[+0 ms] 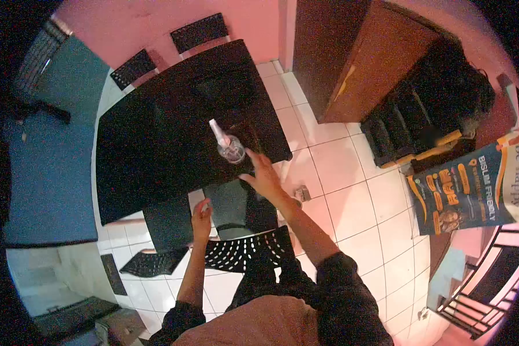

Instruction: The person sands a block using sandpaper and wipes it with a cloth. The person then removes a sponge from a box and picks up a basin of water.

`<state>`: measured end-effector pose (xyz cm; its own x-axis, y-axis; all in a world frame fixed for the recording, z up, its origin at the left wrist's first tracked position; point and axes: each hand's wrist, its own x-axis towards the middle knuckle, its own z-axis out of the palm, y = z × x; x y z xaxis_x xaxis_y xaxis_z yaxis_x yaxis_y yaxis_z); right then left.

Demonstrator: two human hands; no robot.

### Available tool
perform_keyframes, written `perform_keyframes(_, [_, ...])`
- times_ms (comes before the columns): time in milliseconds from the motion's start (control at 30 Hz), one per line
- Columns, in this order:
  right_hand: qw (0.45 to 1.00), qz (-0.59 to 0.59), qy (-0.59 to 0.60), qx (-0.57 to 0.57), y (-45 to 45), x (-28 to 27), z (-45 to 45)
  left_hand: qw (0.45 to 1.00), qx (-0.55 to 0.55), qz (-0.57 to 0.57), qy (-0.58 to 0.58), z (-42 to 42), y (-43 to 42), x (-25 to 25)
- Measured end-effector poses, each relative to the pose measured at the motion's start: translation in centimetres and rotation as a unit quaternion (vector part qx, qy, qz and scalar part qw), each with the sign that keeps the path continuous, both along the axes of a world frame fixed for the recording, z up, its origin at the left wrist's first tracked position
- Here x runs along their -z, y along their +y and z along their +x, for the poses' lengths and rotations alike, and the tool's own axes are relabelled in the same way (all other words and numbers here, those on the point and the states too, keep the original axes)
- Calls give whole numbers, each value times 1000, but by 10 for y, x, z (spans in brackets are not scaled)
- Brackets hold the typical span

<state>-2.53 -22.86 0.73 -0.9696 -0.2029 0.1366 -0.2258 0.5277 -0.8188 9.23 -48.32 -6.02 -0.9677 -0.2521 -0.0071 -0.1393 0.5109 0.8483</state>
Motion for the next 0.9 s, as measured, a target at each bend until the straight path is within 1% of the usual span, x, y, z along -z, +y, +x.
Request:
perform_keyframes(33, [1000, -15, 26, 8, -15, 1, -18, 997, 41, -67, 6, -28, 1, 6])
perform_keyframes(67, [998, -27, 50, 17, -27, 5, -32, 982, 84, -160, 49, -55, 11, 0])
perform_keyframes(133, [995, -56, 60, 60, -50, 20, -46, 961, 98, -239, 96, -99, 24, 10])
perform_keyframes(167, [994, -53, 39, 89, -59, 23, -48, 954, 121, -259, 84, -115, 25, 17])
perform_keyframes(200, [991, -73, 41, 109, -69, 37, -51, 946, 145, -280, 75, -131, 22, 24])
perform_keyframes(233, [985, -127, 16, 114, -75, 39, -52, 936, 169, -302, 65, -143, 17, 32])
perform_keyframes(267, [984, -103, 45, 139, -81, 44, -52, 933, 184, -304, 60, -151, 16, 35])
perform_keyframes(333, [981, -108, 31, 159, -84, 41, -51, 927, 207, -310, 49, -159, 8, 38])
perform_keyframes(433, [980, -99, 9, 175, -89, 40, -52, 890, 224, -388, 80, -168, -8, 52])
perform_keyframes(467, [979, -95, 6, 179, -88, 39, -51, 888, 230, -388, 85, -167, -10, 55])
perform_keyframes(567, [977, -79, -19, 196, -71, 25, -39, 872, 261, -401, 102, -165, -1, 35])
perform_keyframes(667, [977, -124, 40, 171, -18, 32, -1, 914, 178, -343, 121, -143, 17, 25])
perform_keyframes(733, [974, -80, 39, 208, 29, 48, 46, 936, 128, -306, 116, -116, 36, 15])
perform_keyframes(800, [968, 16, -4, 251, 83, 107, 114, 952, 96, -274, 95, -74, 62, 5])
perform_keyframes(833, [961, -27, -60, 268, 116, 110, 149, 956, 101, -261, 85, -53, 74, 6])
perform_keyframes(867, [950, -6, -111, 292, 147, 90, 182, 960, 106, -248, 74, -29, 88, 11])
perform_keyframes(900, [932, 93, -133, 325, 175, 119, 225, 964, 110, -235, 63, -7, 104, 14])
